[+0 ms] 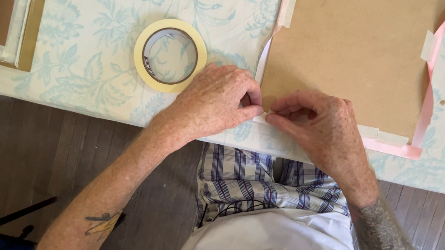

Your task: Taping pink fabric onto a cardboard backing to prepare it for a picture frame

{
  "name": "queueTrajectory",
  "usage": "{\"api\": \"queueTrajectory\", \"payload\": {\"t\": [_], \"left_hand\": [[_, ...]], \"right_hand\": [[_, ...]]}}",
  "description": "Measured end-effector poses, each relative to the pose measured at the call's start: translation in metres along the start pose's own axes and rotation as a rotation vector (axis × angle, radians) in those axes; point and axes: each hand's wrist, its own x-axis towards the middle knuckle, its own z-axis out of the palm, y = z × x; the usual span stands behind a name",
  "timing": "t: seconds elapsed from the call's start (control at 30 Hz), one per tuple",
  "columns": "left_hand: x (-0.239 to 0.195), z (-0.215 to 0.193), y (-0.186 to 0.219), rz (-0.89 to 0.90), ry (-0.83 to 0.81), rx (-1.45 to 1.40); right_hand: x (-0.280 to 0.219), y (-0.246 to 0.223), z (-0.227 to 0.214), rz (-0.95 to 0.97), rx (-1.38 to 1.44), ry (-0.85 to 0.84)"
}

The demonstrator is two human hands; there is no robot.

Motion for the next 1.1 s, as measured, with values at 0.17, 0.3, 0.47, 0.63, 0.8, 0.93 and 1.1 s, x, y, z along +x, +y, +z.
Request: {"api": "queueTrajectory", "payload": {"t": [0.17,0.3,0.47,0.63,0.8,0.93,1.1], "left_hand": [[0.001,0.001,0.0,0.003,0.004,0.006],[0.002,0.002,0.001,0.0,0.004,0.018],[0.002,0.004,0.001,-0.004,0.008,0.021],[0.0,0.003,0.002,-0.006,0.008,0.027],[0.0,0.007,0.001,-0.002,0.026,0.034],[-0.001,0.01,0.003,0.001,0.042,0.055],[-0.005,0.009,0.005,0.022,0.052,0.074]], "right_hand": [[0.0,0.004,0.002,0.0,0.006,0.004],[0.0,0.006,0.004,-0.019,-0.002,0.015],[0.0,0.008,0.005,-0.034,-0.007,0.026],[0.0,0.009,0.007,-0.057,-0.015,0.04],[-0.001,0.007,0.008,-0.095,-0.048,0.058],[-0.002,0.006,0.008,-0.127,-0.082,0.077],[-0.001,0.003,0.007,-0.176,-0.136,0.059]]}}
